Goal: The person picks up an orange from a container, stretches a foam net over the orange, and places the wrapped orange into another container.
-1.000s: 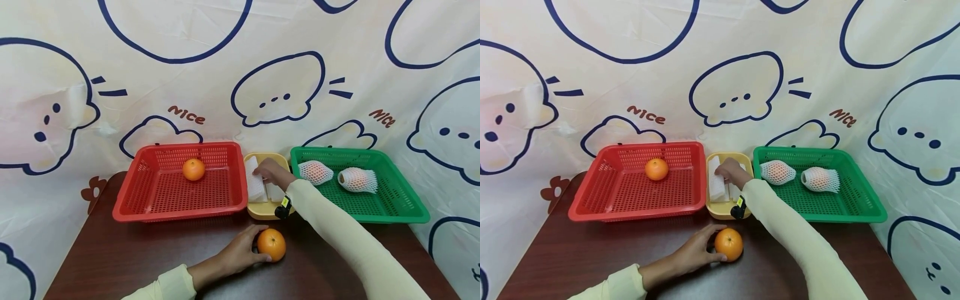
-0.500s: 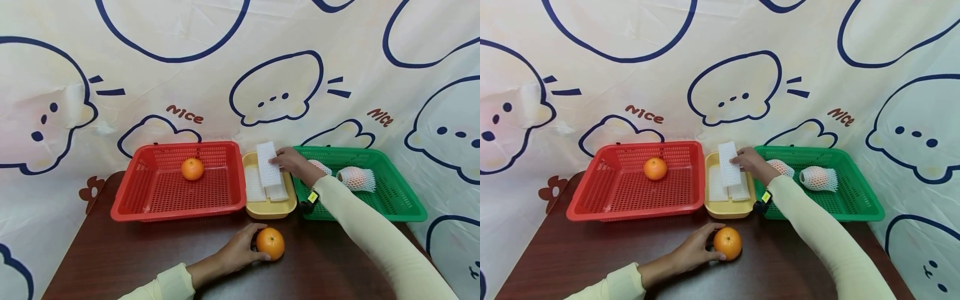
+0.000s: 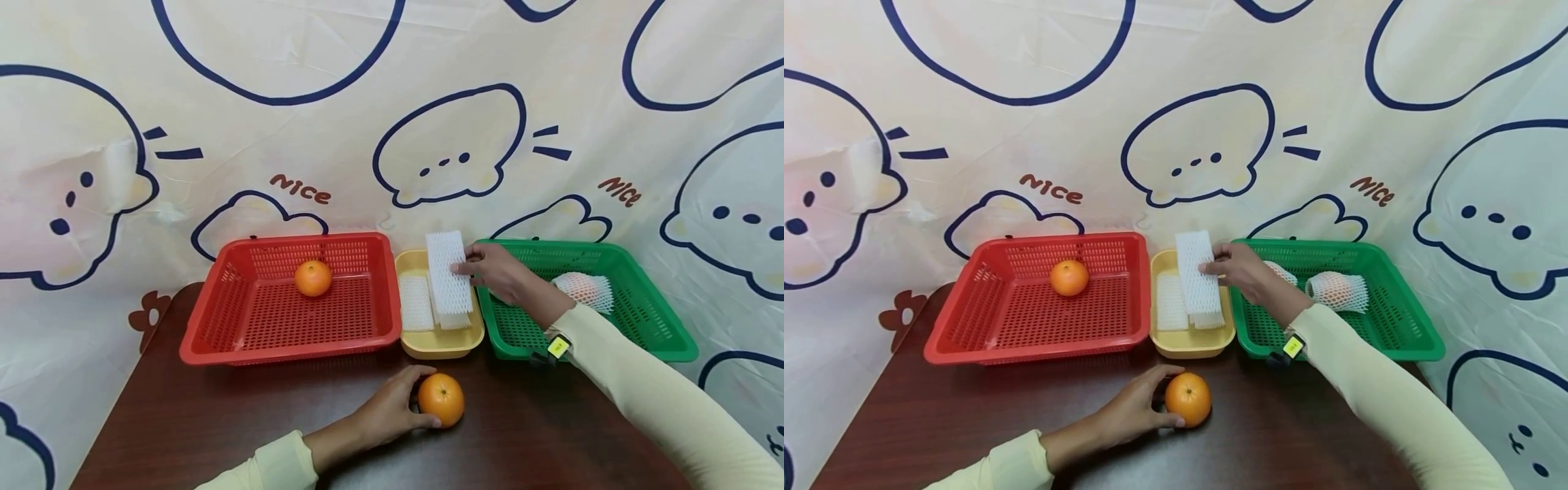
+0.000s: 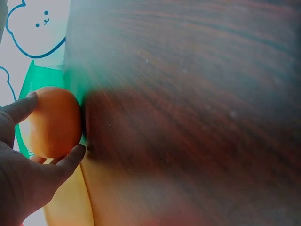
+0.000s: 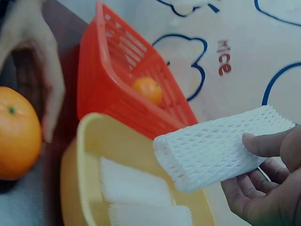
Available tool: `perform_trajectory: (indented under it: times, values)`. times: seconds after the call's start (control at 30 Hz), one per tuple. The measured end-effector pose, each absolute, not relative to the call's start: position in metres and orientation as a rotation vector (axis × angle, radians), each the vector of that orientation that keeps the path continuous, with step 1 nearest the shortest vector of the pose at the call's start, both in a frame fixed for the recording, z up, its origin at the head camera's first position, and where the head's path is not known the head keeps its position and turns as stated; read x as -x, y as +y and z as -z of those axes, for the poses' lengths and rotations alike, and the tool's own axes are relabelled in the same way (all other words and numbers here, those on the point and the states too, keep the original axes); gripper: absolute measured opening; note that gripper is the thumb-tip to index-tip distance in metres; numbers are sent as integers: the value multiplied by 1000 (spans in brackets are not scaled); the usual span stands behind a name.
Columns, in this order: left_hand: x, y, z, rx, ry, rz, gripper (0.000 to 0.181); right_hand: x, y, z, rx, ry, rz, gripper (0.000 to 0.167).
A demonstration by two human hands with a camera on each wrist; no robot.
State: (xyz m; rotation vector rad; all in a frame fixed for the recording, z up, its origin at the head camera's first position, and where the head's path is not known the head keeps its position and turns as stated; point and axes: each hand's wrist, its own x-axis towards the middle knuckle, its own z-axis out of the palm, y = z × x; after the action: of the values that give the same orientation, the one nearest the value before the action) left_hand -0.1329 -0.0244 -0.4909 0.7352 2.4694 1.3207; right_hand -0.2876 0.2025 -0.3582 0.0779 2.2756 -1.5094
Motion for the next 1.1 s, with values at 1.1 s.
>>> perform_trajectory:
  times: [1.1]
  values:
    - [137,-31,466,-820,2365,-1719,49,192,212,380,207,2112,1551,56]
